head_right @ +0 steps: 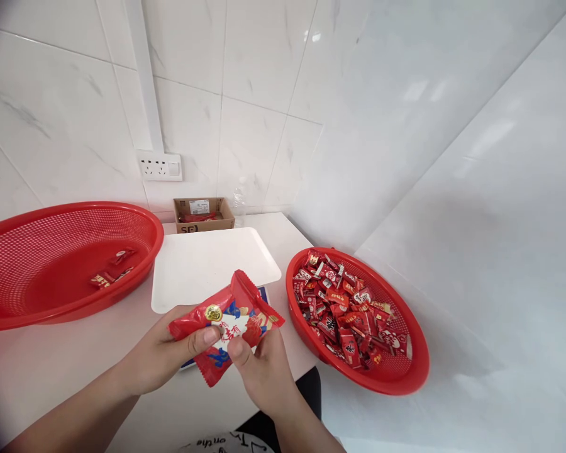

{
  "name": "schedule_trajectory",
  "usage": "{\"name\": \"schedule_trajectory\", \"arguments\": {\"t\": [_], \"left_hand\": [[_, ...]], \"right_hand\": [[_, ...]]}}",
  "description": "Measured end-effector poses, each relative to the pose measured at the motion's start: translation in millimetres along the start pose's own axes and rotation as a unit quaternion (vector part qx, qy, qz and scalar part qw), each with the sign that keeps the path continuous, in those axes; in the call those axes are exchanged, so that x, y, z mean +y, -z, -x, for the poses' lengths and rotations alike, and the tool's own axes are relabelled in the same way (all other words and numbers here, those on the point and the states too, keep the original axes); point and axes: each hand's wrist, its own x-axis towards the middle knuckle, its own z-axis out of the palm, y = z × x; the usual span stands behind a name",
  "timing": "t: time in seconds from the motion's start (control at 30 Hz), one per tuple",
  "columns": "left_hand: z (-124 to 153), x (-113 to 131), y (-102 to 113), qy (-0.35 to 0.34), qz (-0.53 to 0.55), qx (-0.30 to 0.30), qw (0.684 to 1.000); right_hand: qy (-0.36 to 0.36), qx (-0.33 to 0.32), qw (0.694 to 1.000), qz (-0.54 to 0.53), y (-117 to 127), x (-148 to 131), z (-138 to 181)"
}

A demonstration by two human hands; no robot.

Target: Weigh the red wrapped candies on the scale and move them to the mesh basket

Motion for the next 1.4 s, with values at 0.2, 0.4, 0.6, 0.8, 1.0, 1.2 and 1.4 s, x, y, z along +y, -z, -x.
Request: {"name": "schedule_trajectory", "arguments": {"t": [0.2,0.4,0.6,0.8,1.0,1.2,1.4], "left_hand": [[-1.7,-1.5,0.2,0.001,-0.017,-0.033,0.999],[-3.3,-6.1,-0.2,-0.040,-0.004,-0.070,0.997],[-3.5,-6.8,-1.4,-0.018,0.024,-0.006,1.000],[0.4,-1.9,-3.4,0.029,0.082,0.001,0.996],[-1.3,-4.0,-3.0,0.014,0.085,-0.021,0.996],[-0.8,-0.9,-2.3,0.015,0.097,-0.022,0.995],[-0.3,0.5,-0.1,0.029,0.092,-0.022,0.995]], "right_hand": [[0.030,0.029,0.999,-0.035,3.4,1.4,2.3],[0.026,0.064,0.997,-0.043,-0.8,4.1,2.8],[0.008,0.055,0.998,-0.003,-4.2,-0.7,2.8],[0.012,0.040,0.999,-0.035,1.3,7.4,7.2],[0.042,0.113,0.993,0.008,-8.0,2.2,4.6],[0.018,0.102,0.995,0.006,-6.7,1.9,6.2],[-0.023,0.063,0.996,-0.052,0.0,-1.6,8.8]]}}
